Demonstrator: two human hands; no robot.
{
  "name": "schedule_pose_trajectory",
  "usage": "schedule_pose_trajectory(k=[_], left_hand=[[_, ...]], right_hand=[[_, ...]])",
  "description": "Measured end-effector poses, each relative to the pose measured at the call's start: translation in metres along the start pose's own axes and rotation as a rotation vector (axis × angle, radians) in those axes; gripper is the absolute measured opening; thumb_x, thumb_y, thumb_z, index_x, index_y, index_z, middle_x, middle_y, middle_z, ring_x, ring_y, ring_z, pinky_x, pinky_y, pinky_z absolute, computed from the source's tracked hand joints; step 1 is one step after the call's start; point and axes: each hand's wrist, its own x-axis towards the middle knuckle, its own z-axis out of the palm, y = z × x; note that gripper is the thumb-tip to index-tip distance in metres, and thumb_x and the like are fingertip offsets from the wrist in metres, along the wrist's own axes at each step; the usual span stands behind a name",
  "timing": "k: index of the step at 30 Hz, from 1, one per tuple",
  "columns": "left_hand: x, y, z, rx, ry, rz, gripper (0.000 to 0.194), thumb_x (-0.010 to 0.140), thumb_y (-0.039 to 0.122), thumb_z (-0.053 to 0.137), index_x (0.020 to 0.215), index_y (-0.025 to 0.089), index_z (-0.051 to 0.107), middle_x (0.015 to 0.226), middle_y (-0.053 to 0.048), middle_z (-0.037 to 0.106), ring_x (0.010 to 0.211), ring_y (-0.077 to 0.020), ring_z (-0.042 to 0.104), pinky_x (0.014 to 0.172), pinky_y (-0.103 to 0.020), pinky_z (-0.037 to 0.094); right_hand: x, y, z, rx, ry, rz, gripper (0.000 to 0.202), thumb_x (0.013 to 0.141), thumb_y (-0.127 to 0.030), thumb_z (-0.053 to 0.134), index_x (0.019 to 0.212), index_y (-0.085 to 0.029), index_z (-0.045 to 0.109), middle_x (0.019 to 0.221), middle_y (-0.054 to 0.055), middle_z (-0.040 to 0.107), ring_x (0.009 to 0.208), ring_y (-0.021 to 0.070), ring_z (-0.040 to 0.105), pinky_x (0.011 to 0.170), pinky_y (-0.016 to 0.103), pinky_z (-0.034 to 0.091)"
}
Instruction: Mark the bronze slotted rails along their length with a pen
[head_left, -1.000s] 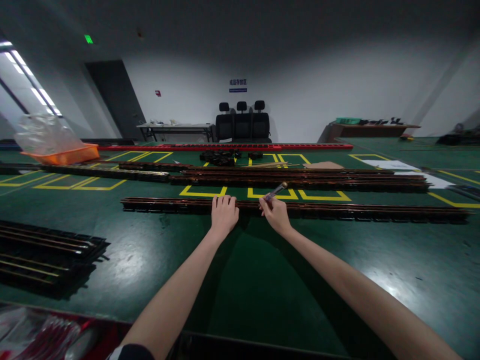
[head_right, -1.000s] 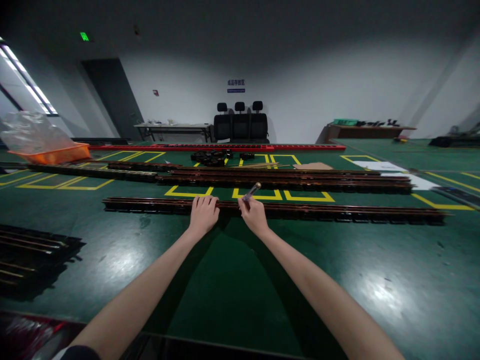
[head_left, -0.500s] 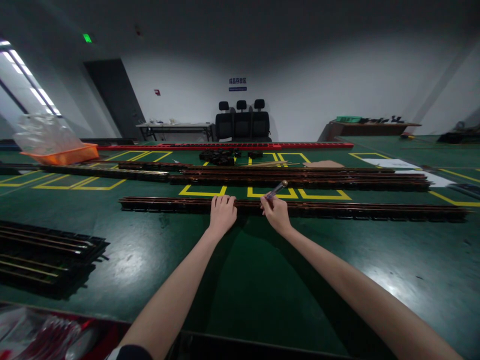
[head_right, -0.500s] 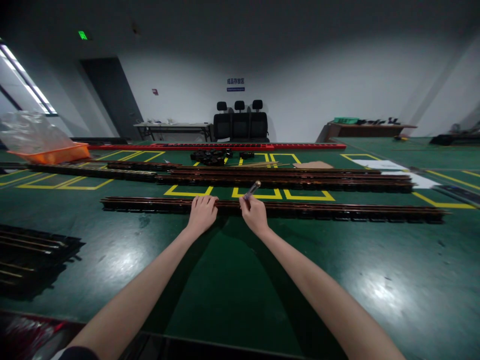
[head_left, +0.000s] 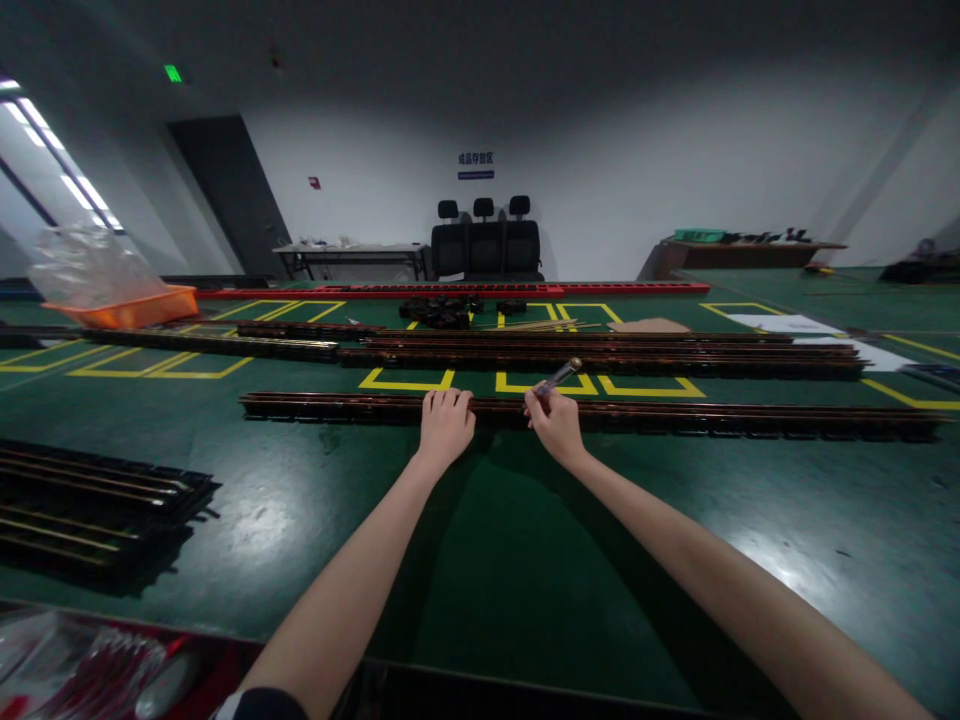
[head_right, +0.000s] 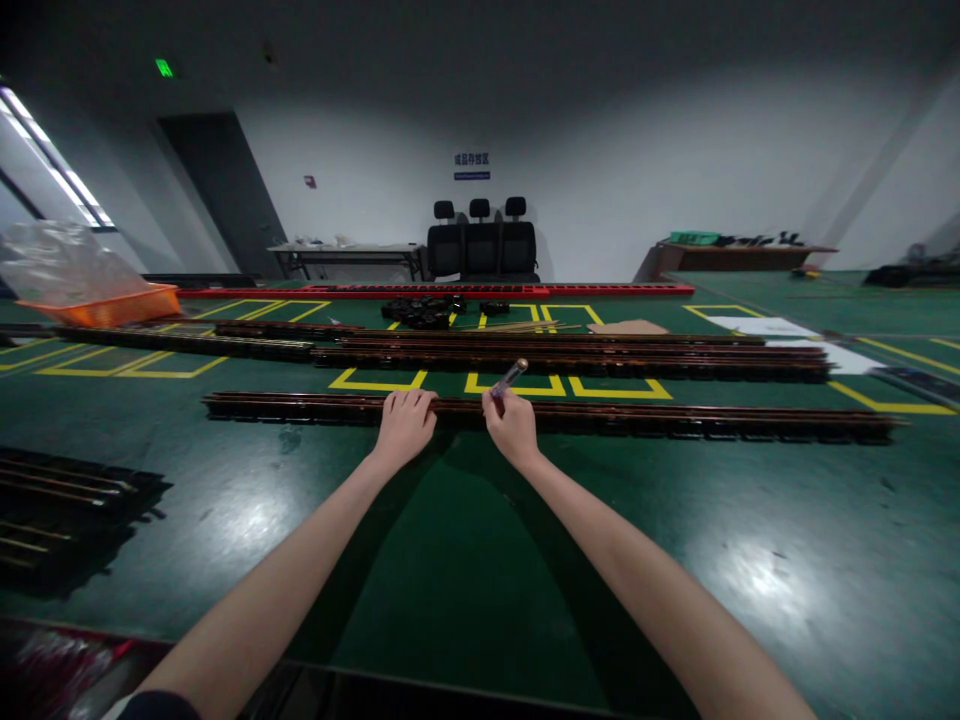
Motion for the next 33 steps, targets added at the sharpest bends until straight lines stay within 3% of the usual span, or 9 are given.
schedule_pose_trajectory(k=[16, 25, 33], left_hand=[[-0.0004, 0.0001, -0.0013, 0.012, 0.005, 0.005, 0.035, 0.089, 0.022, 0.037, 0.114, 0.019, 0.061, 0.117, -0.01, 0.064, 0.113, -0.0259, 0.054, 0.106, -0.046, 0.033], [-0.0007, 0.001, -0.0025, -0.001, -0.009, -0.004, 0.035, 0.089, 0.023, 0.037, 0.114, 0.02, 0.061, 0.118, -0.009, 0.063, 0.114, -0.0258, 0.053, 0.107, -0.047, 0.033], [0.0013, 0.0013, -0.0023, 0.017, -0.038, -0.012, 0.035, 0.089, 0.023, 0.037, 0.115, 0.019, 0.06, 0.119, -0.01, 0.063, 0.116, -0.0269, 0.052, 0.107, -0.047, 0.033]], right_hand=[[0.0, -0.0027, -0.0003, 0.029, -0.002, 0.035, 0.046, 0.088, -0.059, 0.042, 0.068, -0.019, 0.053, 0.058, 0.004, 0.06, 0.045, 0.0145, 0.055, 0.043, 0.027, 0.045], [-0.0005, -0.0011, -0.0021, -0.05, 0.065, 0.035, 0.042, 0.09, -0.055, 0.04, 0.069, -0.02, 0.051, 0.056, 0.003, 0.057, 0.044, 0.0143, 0.052, 0.044, 0.026, 0.042], [0.0002, -0.0024, -0.0025, -0.072, 0.009, -0.024, 0.04, 0.09, -0.053, 0.042, 0.071, -0.02, 0.052, 0.058, 0.004, 0.058, 0.046, 0.0153, 0.053, 0.045, 0.027, 0.042]])
